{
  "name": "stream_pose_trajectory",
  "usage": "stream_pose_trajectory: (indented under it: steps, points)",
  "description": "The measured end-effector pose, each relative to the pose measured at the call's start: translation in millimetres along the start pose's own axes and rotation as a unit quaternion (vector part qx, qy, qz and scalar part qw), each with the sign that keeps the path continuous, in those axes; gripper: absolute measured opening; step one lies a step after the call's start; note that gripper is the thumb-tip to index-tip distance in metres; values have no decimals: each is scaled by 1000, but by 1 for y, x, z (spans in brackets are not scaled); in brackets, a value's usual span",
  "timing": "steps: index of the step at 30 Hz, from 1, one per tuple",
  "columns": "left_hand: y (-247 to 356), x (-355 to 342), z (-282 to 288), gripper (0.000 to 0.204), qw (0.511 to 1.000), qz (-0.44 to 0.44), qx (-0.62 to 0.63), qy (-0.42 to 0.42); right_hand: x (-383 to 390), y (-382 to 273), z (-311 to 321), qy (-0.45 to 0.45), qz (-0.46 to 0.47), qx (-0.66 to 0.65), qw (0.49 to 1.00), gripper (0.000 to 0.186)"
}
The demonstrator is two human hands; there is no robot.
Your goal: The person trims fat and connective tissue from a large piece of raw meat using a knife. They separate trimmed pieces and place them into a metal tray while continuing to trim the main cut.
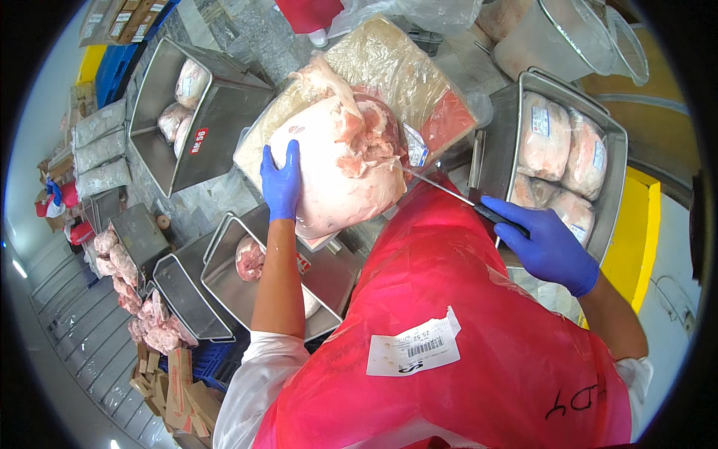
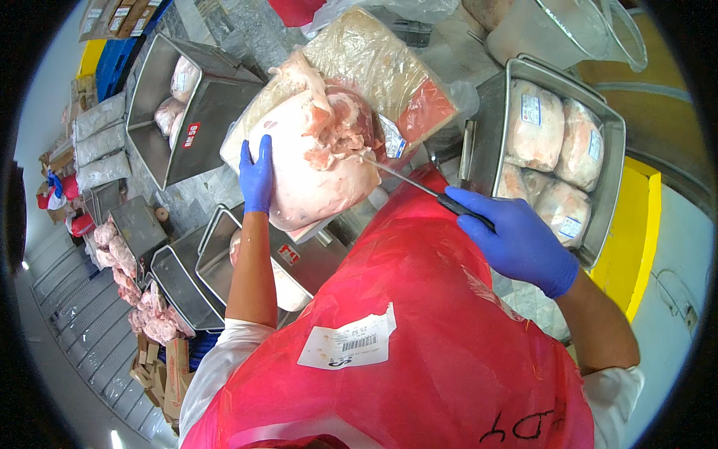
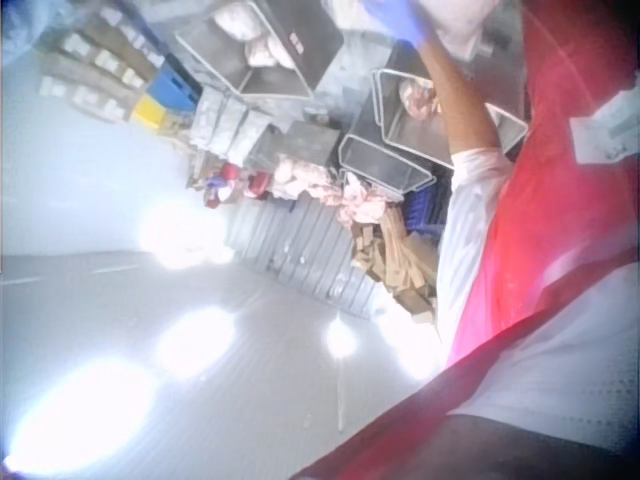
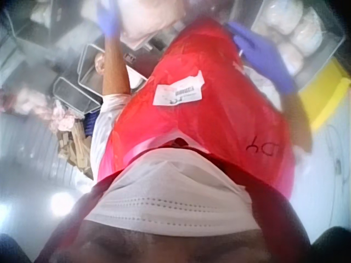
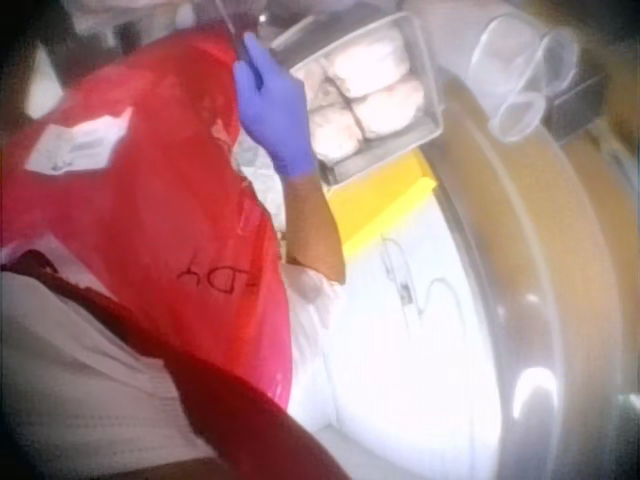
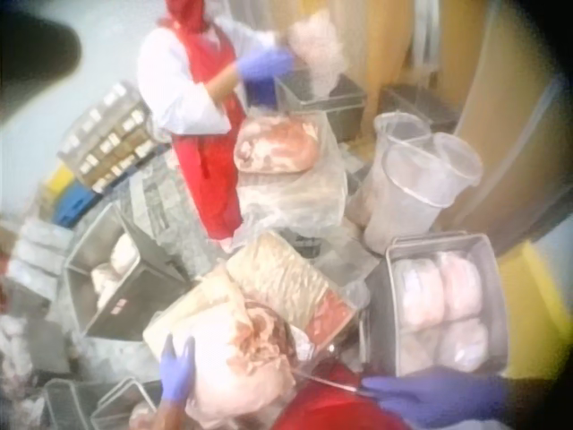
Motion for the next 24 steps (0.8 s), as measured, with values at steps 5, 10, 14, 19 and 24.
stream_pose_trajectory:
  steps: [5, 10, 14, 19, 24]
  points:
    - [4, 7, 5, 100, 999, -30, -3, -36, -28, -65, 28, -79, -46, 113, 989, 37]
    - [-12, 19, 8, 102, 997, -17, 55, -41, -52, -112, 43, -130, -8, 222, 966, 34]
    - [-11, 30, 13, 104, 998, 8, 62, -33, -61, -138, 44, -163, -44, 267, 949, 31]
    - [1, 34, 19, 107, 999, 24, 27, -26, -87, -152, 41, -195, -70, 260, 943, 30]
    - [7, 35, 18, 107, 999, 28, 17, -32, -106, -140, 22, -215, -70, 253, 941, 32]
Point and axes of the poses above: each hand's wrist, its own x-axis away from the middle knuckle, its own z-axis out of the back of the hand, y = z × x, the point moved 2 cm from there along -x, towards the middle knuckle, and after that the axes turned 4 degrees about -x, right-handed, at the moved point
